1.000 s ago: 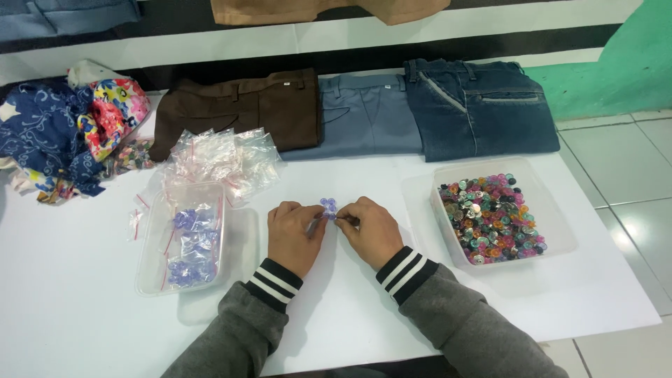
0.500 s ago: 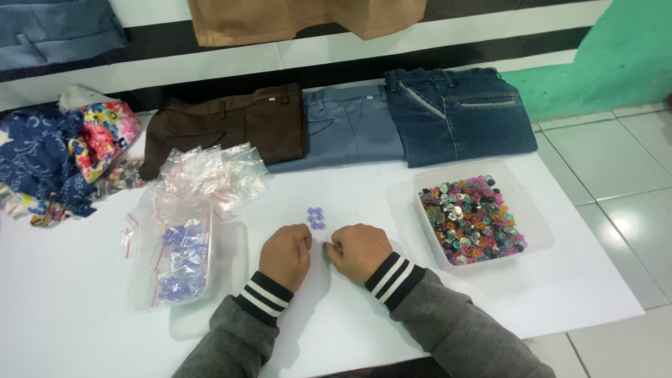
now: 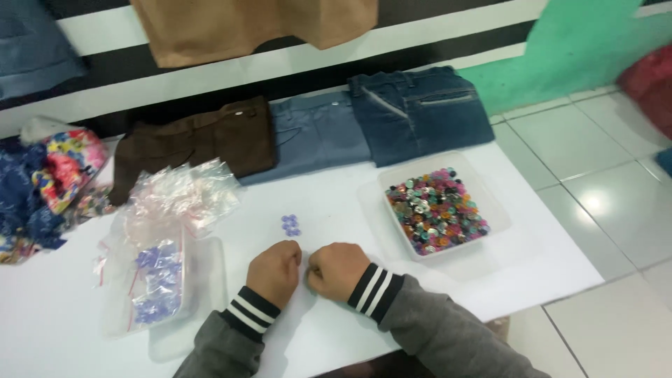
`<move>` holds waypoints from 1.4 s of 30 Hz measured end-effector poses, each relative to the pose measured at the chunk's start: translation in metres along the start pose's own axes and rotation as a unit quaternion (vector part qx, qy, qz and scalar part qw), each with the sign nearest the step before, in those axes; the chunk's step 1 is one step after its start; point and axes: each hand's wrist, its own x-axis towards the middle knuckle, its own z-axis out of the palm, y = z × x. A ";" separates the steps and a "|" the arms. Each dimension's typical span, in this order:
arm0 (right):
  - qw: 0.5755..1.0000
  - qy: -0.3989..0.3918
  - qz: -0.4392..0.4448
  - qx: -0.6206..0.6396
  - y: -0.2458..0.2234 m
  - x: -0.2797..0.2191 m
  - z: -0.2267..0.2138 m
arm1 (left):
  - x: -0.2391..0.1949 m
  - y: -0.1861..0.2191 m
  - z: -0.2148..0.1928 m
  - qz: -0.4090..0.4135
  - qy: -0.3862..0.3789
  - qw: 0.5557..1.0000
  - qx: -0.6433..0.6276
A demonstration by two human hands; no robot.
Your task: Picking up small colorful beads from a tray and placing them into small plastic bags
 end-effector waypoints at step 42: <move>0.970 0.123 0.198 -0.065 0.126 -0.097 -0.173 | 0.127 0.193 0.009 0.088 -0.028 0.988 0.126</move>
